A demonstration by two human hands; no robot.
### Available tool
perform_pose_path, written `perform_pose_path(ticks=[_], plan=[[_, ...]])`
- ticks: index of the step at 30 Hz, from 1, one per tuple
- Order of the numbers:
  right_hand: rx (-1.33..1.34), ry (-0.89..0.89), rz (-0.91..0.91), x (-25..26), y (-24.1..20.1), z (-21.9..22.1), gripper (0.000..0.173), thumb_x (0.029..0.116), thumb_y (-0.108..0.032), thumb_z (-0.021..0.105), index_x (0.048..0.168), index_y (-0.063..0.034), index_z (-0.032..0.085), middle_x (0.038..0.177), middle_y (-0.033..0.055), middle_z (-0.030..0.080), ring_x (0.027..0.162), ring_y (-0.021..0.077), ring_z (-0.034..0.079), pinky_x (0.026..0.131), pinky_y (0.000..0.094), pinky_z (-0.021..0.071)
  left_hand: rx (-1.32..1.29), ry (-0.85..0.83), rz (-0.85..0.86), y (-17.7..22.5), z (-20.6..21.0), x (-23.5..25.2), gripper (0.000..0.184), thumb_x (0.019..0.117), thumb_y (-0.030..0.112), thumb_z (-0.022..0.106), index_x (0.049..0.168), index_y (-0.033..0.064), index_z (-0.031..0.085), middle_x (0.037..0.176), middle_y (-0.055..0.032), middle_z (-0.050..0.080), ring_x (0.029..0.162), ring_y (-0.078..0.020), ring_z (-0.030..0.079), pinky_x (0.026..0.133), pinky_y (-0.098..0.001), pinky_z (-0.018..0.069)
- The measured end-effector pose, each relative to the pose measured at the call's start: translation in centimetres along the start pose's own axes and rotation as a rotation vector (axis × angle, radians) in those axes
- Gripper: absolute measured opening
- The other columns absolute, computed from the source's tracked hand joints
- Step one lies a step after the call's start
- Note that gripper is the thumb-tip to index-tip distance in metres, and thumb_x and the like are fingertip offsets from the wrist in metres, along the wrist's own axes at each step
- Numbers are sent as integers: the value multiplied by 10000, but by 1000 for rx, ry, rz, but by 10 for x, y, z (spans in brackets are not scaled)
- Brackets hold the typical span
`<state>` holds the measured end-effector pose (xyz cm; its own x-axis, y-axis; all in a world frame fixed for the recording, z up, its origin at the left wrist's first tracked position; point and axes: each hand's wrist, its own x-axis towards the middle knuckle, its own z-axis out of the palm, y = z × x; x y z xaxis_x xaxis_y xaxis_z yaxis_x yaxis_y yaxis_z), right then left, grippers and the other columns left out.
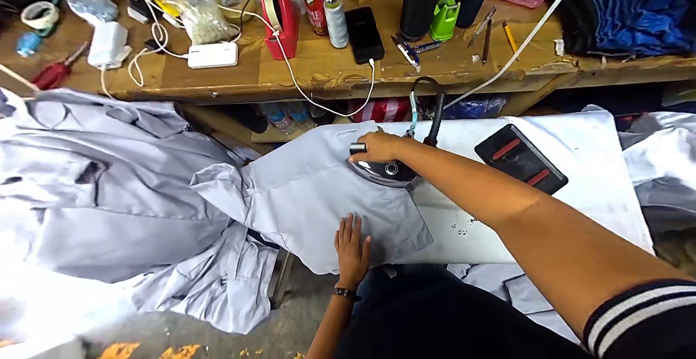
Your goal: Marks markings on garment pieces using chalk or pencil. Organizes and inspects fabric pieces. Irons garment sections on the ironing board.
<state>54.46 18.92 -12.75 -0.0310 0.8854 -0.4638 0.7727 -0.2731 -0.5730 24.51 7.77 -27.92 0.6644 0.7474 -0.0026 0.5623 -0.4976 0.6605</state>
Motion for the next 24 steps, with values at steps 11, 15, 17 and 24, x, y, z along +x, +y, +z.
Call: perform_pose_path(ticks=[11,15,17,24], plan=[[-7,-107,94,-132,85,30,489,1004,-510,621,1090,-31,671,864,174,667,800,334,666,736,556,528,144,463,-511,-35,-57,12,550,1027,305,522,1452,-44,515,1583,-332,347,1474,-545,299,1170,-699,239],[281,58,428,-188,148,-17,500,1037,-473,586,1161,9,627,737,148,565,558,247,526,571,433,481,23,531,-780,-48,-76,14,730,1007,326,608,1549,-75,330,1631,-366,172,1509,-549,185,1199,-645,230],[389,210,557,-209,186,-29,519,1036,-494,579,1186,0,627,682,121,541,503,215,495,520,402,473,-88,565,-855,-61,-78,15,800,994,310,642,1576,-75,250,1621,-377,174,1512,-528,192,1222,-591,230],[551,395,712,-230,266,-48,492,1037,-501,572,1203,-40,617,627,56,460,444,149,409,439,325,411,-236,546,-930,-84,-92,21,668,1029,252,612,1504,-119,325,1467,-369,445,1364,-450,470,1134,-537,383]])
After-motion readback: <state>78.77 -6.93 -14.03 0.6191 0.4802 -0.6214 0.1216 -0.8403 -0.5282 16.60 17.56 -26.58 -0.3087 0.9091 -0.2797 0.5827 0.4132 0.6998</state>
